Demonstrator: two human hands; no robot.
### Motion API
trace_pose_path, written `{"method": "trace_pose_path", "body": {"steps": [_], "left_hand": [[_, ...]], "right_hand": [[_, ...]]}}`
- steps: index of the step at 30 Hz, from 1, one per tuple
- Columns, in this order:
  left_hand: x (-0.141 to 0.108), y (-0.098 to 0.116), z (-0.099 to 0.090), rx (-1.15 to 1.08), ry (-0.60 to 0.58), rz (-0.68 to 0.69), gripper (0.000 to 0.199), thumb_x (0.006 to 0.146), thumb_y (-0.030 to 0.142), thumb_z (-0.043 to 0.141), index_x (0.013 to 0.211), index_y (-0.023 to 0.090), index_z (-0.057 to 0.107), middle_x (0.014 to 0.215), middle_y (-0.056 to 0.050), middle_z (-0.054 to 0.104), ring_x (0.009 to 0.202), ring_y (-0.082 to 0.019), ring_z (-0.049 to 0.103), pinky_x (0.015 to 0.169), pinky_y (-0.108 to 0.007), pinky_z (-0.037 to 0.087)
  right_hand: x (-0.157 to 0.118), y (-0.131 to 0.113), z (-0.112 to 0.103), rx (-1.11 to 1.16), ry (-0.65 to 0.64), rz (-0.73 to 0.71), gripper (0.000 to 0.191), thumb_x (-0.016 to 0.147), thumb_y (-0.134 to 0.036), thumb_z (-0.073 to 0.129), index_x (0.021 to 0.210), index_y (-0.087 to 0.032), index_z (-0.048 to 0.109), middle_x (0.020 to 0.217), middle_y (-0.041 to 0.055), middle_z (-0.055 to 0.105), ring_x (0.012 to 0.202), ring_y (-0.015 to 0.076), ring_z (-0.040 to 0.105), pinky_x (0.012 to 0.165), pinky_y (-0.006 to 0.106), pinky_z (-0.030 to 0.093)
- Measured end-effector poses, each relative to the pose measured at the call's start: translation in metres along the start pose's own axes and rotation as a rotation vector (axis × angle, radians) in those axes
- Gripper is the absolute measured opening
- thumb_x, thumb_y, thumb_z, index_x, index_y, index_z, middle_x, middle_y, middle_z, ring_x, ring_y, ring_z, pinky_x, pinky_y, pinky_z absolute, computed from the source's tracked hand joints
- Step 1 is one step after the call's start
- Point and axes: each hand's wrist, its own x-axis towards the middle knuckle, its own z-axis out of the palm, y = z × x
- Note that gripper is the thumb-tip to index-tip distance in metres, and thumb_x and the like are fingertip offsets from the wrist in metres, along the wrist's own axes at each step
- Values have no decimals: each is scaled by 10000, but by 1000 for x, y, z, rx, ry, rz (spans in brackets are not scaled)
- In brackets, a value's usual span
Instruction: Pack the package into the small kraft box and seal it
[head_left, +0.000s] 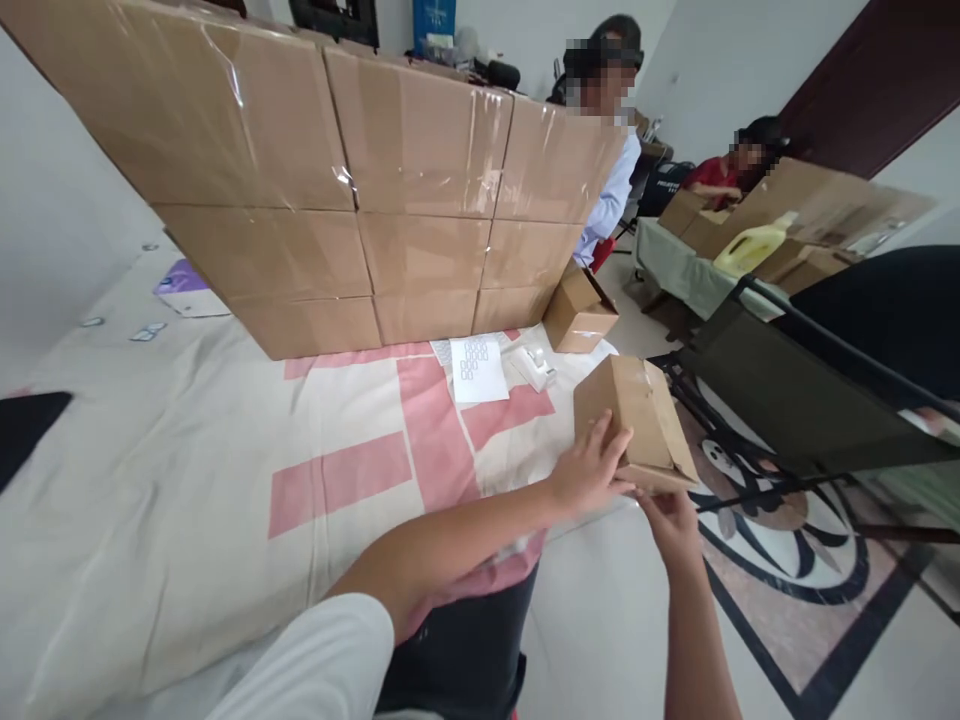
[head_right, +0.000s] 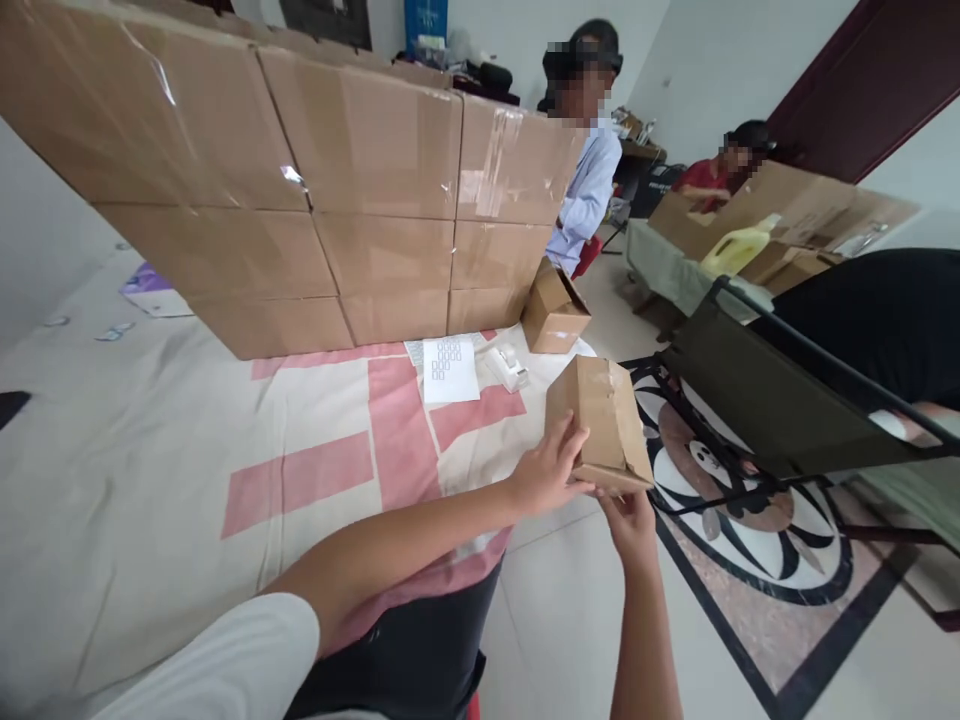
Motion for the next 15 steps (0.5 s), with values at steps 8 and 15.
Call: {"method": "trace_pose_path", "body": {"steps": [8,15], "left_hand": [[146,-30,-55,100,-34,-375,793,975,212,593,1659,138,197,1672,-388,207,1384,-443,580,900,-502,632],[-58,-88,-190,30,-182,-52,174,912,330,628,763,245,654,679,28,684,601,-138,638,518,-265,399]], "right_hand": [[177,-54,84,-508,44,97,790,683,-374,697,1385,-76,491,1283,305,632,1208,409,632,1024,548,504],[83,-96,148,-506,168,-281,504,806,-440,663,1234,-175,639,1019,144,651,806,333,644,748,521,569]]}}
